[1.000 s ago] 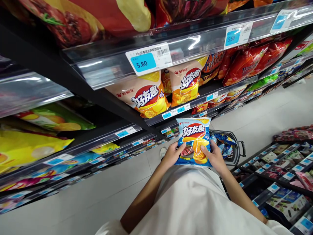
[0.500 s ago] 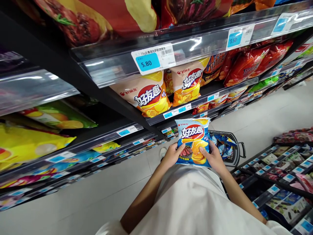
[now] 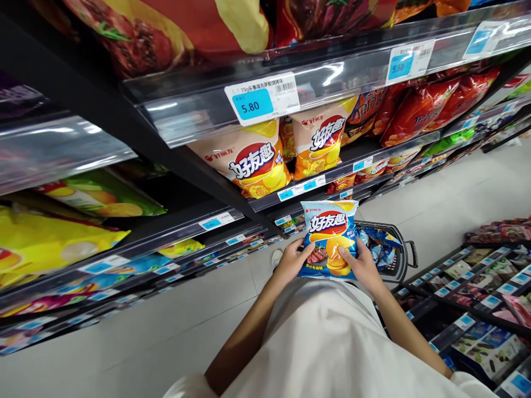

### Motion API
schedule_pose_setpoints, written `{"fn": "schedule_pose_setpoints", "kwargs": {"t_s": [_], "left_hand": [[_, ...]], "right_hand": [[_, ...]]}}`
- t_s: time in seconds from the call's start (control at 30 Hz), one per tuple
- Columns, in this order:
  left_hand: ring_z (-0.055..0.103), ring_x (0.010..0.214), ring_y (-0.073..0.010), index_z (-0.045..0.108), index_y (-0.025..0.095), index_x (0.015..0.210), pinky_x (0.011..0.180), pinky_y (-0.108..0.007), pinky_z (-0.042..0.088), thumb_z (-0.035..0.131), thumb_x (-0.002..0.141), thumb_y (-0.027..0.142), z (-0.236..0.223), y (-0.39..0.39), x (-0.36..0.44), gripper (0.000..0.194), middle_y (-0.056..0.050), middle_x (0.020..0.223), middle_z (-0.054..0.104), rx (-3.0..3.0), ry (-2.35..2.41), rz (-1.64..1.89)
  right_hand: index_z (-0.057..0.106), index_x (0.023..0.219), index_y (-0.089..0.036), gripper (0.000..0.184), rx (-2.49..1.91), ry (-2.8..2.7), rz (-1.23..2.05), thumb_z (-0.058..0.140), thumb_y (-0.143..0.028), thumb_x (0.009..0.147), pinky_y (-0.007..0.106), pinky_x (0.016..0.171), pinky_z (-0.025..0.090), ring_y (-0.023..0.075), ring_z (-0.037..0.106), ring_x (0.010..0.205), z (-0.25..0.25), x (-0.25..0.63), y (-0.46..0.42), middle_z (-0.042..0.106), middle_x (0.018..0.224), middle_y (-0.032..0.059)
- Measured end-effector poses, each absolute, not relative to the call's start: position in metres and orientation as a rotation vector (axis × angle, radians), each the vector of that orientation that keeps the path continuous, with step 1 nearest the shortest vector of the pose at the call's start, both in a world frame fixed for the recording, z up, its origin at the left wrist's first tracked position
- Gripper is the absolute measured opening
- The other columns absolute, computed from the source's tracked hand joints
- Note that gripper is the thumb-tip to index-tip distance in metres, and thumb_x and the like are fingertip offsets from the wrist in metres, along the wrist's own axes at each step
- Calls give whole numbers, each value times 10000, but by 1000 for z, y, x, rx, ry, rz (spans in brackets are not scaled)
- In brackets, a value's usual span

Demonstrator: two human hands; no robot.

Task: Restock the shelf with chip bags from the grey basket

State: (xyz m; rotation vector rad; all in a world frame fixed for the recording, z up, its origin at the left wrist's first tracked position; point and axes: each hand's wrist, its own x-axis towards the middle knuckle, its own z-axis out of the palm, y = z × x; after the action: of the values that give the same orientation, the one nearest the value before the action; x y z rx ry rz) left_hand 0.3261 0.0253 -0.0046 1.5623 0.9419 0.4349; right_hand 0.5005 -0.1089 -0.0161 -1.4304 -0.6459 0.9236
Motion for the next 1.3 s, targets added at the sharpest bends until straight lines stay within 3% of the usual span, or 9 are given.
{"fn": "schedule_pose_setpoints", "kwargs": {"t_s": [0.07,0.2,0.33,0.5,0.7,0.93,1.07,1.2,1.3], "left_hand": [[676,818,-213,722,163,1131,672,-277,537,705,810,647,-7,29,327,581,-85,1054,755,1517,958,381],[618,574,-152,667,169,1216,400,-209,404,788,734,642,-13,33,333,686,-67,918,744,1394,983,197],[619,538,-166,662,134,1056,413,-227,465,925,616,512,-24,36,341,637,-42,704,693,1323,1061,119],[627,544,-170,656,131,957,481,-275,539,886,697,485,-39,59,347,495,-61,690,680,1327,1141,208],[675,601,-195,688,110,1008,493,-281,554,876,737,388,-54,116,366,431,-97,770,714,1401,1260,434],[743,790,-243,638,36,1155,653,-345,629,768,854,359,-73,169,409,460,-157,921,743,1542,1300,706],[746,971,-275,634,42,1149,814,-377,634,717,895,406,-86,192,430,451,-191,1044,739,1680,1295,759],[564,1342,-329,594,72,1275,1121,-456,480,776,854,413,-94,209,441,571,-232,1318,647,1864,1295,815],[465,1425,-336,561,94,1342,1221,-542,337,767,873,397,-99,217,448,595,-219,1439,564,1962,1272,812]], "right_hand": [[592,1191,-223,530,-1509,-707,896,697,-602,836,447,939,596,291,723,1055,-22,503,-108,757,1190,103],[615,1229,-232,503,-1624,-797,893,712,-547,849,462,949,579,294,723,1040,-30,502,-106,770,1139,79],[589,1340,-242,574,-1776,-836,845,741,-477,839,541,1000,523,356,698,1099,-31,492,-104,757,1170,104],[452,1488,-189,645,-1817,-866,708,613,-433,914,509,1130,440,333,555,1347,-39,486,-112,538,1516,160],[490,1439,-242,562,-1762,-569,617,590,-435,920,466,971,531,269,657,1093,-65,493,-142,647,1358,115],[552,1357,-213,514,-1689,-201,568,581,-461,907,395,789,574,236,691,915,-96,482,-181,718,1138,109],[579,1312,-220,498,-1643,-25,509,598,-485,892,377,772,565,223,684,875,-110,463,-193,713,1102,96],[596,1307,-229,496,-1609,92,470,608,-491,885,374,774,559,227,683,883,-120,445,-198,717,1089,91],[609,1292,-211,505,-1589,150,450,614,-493,874,381,780,561,238,683,899,-126,436,-200,720,1060,96]]}}
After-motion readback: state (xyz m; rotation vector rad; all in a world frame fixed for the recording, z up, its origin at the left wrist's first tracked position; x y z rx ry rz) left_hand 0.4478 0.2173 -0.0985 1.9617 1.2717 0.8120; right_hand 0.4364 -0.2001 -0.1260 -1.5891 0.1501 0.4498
